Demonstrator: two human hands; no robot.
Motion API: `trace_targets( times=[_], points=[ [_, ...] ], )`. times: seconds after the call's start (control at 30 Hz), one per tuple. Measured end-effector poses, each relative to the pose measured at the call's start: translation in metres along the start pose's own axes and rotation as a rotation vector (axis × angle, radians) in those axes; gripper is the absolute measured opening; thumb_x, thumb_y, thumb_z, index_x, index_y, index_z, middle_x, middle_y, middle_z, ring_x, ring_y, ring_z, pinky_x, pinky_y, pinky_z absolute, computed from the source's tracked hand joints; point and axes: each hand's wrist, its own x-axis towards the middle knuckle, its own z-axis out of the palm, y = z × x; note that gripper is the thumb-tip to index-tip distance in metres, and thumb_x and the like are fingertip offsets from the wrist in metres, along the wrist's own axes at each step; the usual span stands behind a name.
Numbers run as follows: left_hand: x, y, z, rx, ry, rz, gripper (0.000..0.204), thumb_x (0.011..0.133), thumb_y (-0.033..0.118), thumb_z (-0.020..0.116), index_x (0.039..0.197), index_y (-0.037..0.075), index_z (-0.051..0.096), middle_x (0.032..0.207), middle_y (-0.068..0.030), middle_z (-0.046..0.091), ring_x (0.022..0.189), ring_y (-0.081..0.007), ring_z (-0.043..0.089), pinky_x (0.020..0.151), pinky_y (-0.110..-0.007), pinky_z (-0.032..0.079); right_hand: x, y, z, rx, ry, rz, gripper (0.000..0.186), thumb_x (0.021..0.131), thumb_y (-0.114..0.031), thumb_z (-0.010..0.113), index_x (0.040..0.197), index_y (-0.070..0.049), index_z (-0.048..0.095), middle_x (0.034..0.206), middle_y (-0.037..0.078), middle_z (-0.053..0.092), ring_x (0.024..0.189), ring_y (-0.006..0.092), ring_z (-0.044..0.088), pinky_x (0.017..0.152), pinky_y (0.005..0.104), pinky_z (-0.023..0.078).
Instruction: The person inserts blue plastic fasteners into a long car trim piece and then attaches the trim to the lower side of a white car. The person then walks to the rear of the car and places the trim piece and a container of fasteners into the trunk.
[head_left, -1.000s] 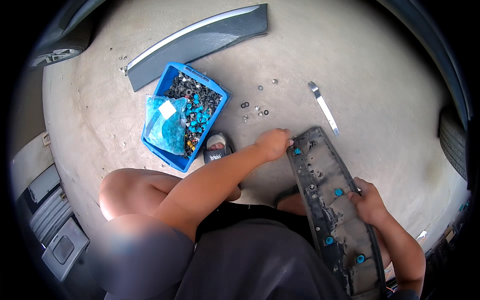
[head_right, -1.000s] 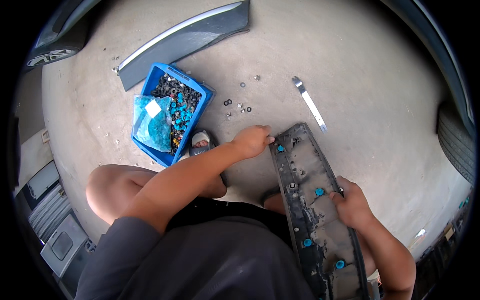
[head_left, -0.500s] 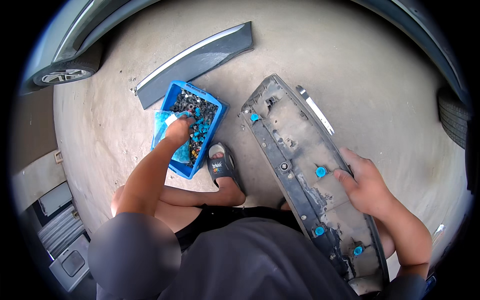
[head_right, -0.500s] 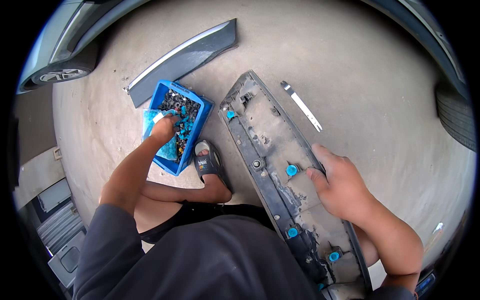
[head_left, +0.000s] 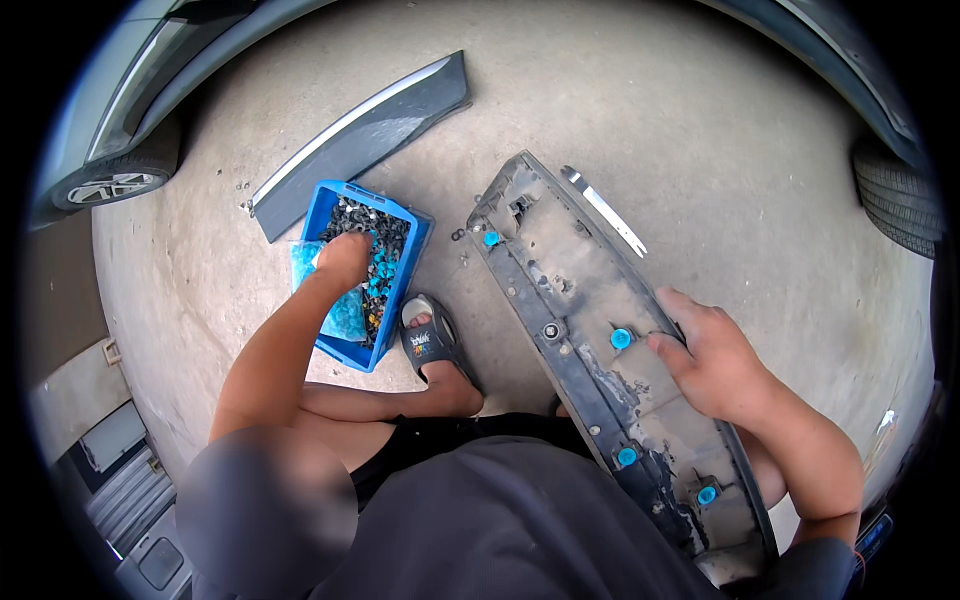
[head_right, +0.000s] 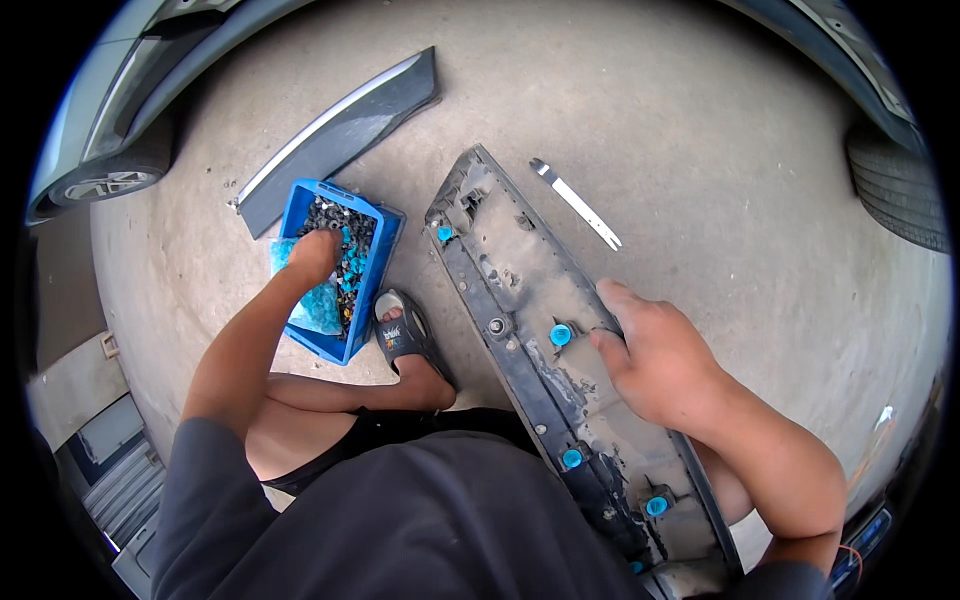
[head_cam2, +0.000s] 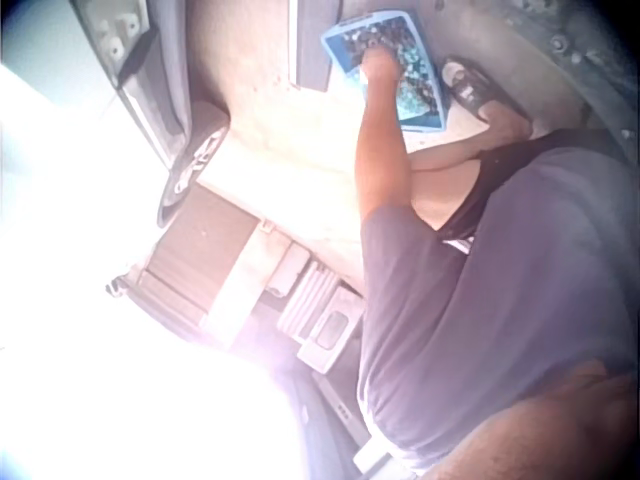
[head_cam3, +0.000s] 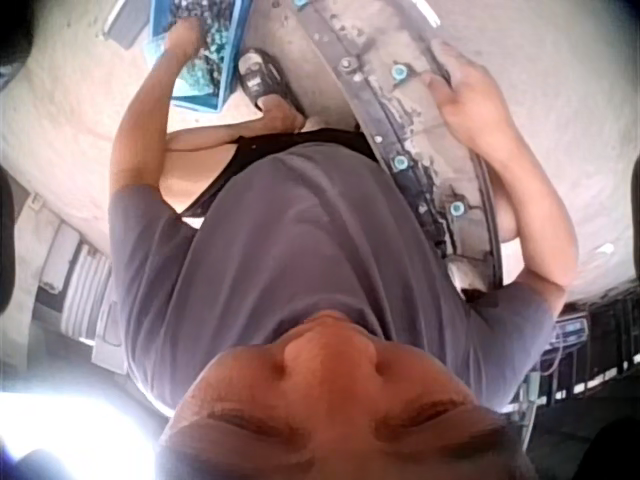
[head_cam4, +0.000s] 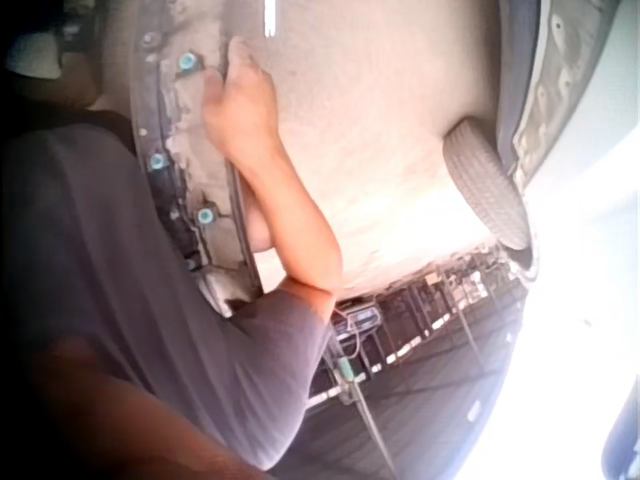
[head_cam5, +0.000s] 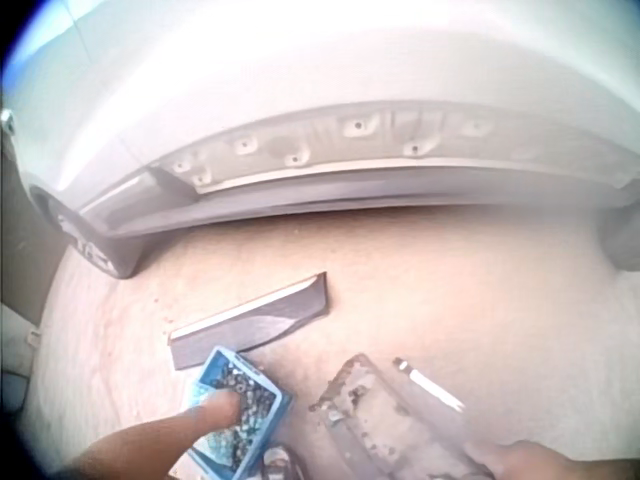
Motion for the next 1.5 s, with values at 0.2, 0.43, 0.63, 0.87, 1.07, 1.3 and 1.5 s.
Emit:
trace_targets(
  times=[0.2, 0.43, 0.63, 0.87, 1.07, 1.3, 1.5],
  points=[
    [0.002, 0.101, -0.098, -1.039, -0.001, 0.027, 0.007, 0.087, 0.008, 0.073, 0.086, 0.001, 0.070, 0.073, -0.0102, 0.067, 0.071, -0.0139, 0.064, 0.065, -0.030, 0.050, 0.003, 0.000, -0.001, 0.017, -0.049, 0.027, 0.039, 0.094, -0.013, 0.058, 0.128, 0.004, 0.049, 0.098, 0.030, 0.065, 0.096, 0.0464, 0.062, 0.083, 0.0484, 0.049],
    [0.000, 0.178, -0.097, -1.639, 0.133, 0.016, 0.005, 0.086, 0.005, 0.075, 0.090, 0.002, 0.076, 0.079, -0.0025, 0.070, 0.068, -0.0090, 0.057, 0.063, -0.026, 0.047, 0.001, 0.009, -0.007, -0.043, -0.042, 0.006, 0.038, 0.096, -0.015, 0.057, 0.127, 0.004, 0.049, 0.090, 0.030, 0.064, 0.088, 0.0473, 0.062, 0.079, 0.0502, 0.048],
    [0.009, 0.199, -0.124, -1.592, 0.128, 0.022, 0.007, 0.085, 0.005, 0.076, 0.091, 0.000, 0.076, 0.078, -0.0032, 0.070, 0.067, -0.0085, 0.056, 0.063, -0.024, 0.046, 0.003, 0.017, -0.014, -0.062, -0.057, 0.009, 0.041, 0.096, -0.014, 0.055, 0.130, 0.007, 0.048, 0.086, 0.030, 0.064, 0.085, 0.0465, 0.063, 0.077, 0.0510, 0.049],
    [0.020, 0.206, -0.118, -1.433, 0.119, 0.017, 0.007, 0.086, 0.005, 0.075, 0.089, -0.001, 0.075, 0.075, -0.0025, 0.068, 0.064, -0.0084, 0.055, 0.060, -0.025, 0.046, 0.002, 0.021, -0.018, -0.068, -0.050, -0.032, 0.045, 0.096, -0.014, 0.056, 0.132, 0.011, 0.047, 0.086, 0.031, 0.065, 0.084, 0.0462, 0.064, 0.076, 0.0511, 0.050],
    [0.025, 0.211, -0.116, -1.154, 0.223, 0.011, 0.011, 0.082, 0.009, 0.076, 0.086, -0.002, 0.074, 0.073, -0.0094, 0.069, 0.066, -0.0169, 0.062, 0.065, -0.032, 0.050, 0.005, 0.020, -0.024, -0.049, -0.095, 0.057, 0.042, 0.095, -0.014, 0.058, 0.130, 0.005, 0.050, 0.091, 0.029, 0.065, 0.091, 0.0470, 0.062, 0.082, 0.0507, 0.048],
    [0.018, 0.231, -0.141, -0.762, 0.306, 0.046, 0.016, 0.082, 0.013, 0.076, 0.084, -0.002, 0.072, 0.069, -0.0159, 0.068, 0.064, -0.0256, 0.065, 0.067, -0.037, 0.051, 0.009, 0.026, -0.023, -0.045, -0.118, 0.078, 0.036, 0.093, -0.012, 0.058, 0.124, 0.005, 0.051, 0.086, 0.029, 0.064, 0.085, 0.0475, 0.063, 0.077, 0.0515, 0.049],
    [0.022, 0.240, -0.122, -0.786, 0.236, 0.020, 0.019, 0.086, 0.013, 0.070, 0.093, -0.004, 0.067, 0.091, -0.0239, 0.069, 0.086, -0.0393, 0.067, 0.079, -0.044, 0.051, 0.010, 0.027, -0.021, -0.048, -0.108, 0.070, 0.036, 0.092, -0.010, 0.057, 0.123, 0.006, 0.051, 0.085, 0.030, 0.064, 0.085, 0.0472, 0.063, 0.077, 0.0517, 0.049]
  ],
)
